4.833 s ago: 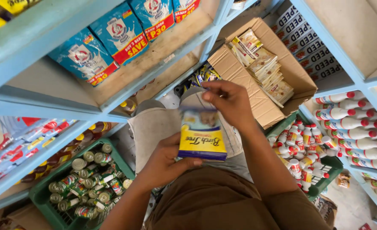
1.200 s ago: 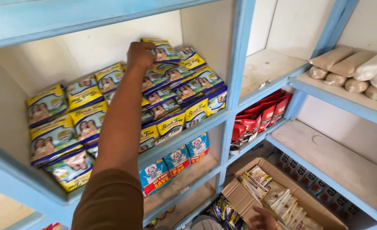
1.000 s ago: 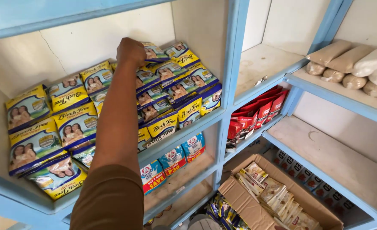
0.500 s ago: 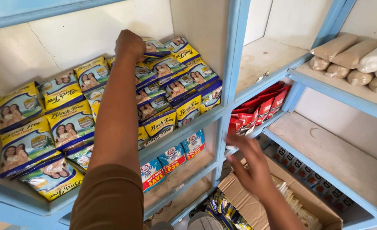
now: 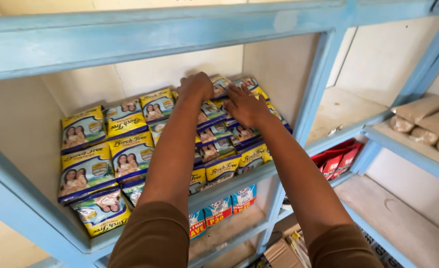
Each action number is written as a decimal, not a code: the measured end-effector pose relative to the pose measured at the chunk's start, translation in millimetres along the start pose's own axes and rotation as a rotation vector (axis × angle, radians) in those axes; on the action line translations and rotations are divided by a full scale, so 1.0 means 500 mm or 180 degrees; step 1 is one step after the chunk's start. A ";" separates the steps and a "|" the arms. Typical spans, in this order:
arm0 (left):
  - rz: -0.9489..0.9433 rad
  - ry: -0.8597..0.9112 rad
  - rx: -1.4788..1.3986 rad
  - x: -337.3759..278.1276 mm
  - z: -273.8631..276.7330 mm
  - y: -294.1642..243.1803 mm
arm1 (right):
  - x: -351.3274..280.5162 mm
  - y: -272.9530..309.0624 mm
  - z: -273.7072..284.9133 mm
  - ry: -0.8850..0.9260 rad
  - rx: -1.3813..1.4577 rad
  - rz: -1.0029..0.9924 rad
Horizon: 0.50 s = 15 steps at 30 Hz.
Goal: Organizing and stocking milk powder packets on grocery store shelves.
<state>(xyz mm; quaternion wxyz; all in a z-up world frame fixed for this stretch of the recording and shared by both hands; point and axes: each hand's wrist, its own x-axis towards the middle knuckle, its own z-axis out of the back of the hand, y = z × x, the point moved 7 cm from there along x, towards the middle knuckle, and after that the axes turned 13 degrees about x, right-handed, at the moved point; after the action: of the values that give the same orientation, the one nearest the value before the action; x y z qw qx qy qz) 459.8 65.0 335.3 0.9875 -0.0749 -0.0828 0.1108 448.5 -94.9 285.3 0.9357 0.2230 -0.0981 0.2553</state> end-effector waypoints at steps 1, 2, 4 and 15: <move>-0.0035 0.0064 -0.0009 0.004 -0.007 0.002 | 0.000 -0.002 -0.007 0.0174 -0.0057 -0.0184; -0.0025 0.0046 -0.0029 0.005 -0.003 0.006 | -0.001 0.003 -0.004 0.0170 -0.0077 -0.0165; -0.0127 0.0130 -0.0027 0.006 -0.009 0.003 | -0.009 0.001 -0.006 0.0197 -0.0061 -0.0265; -0.1724 -0.1440 0.0344 -0.395 0.157 -0.014 | -0.165 0.107 0.095 -0.0727 0.0060 0.0405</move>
<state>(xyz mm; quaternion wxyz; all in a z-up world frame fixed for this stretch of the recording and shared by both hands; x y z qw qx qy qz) 257.2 22.9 383.9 0.9403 0.0285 -0.3103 -0.1369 347.2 -111.5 322.3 0.8981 0.2528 -0.2155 0.2880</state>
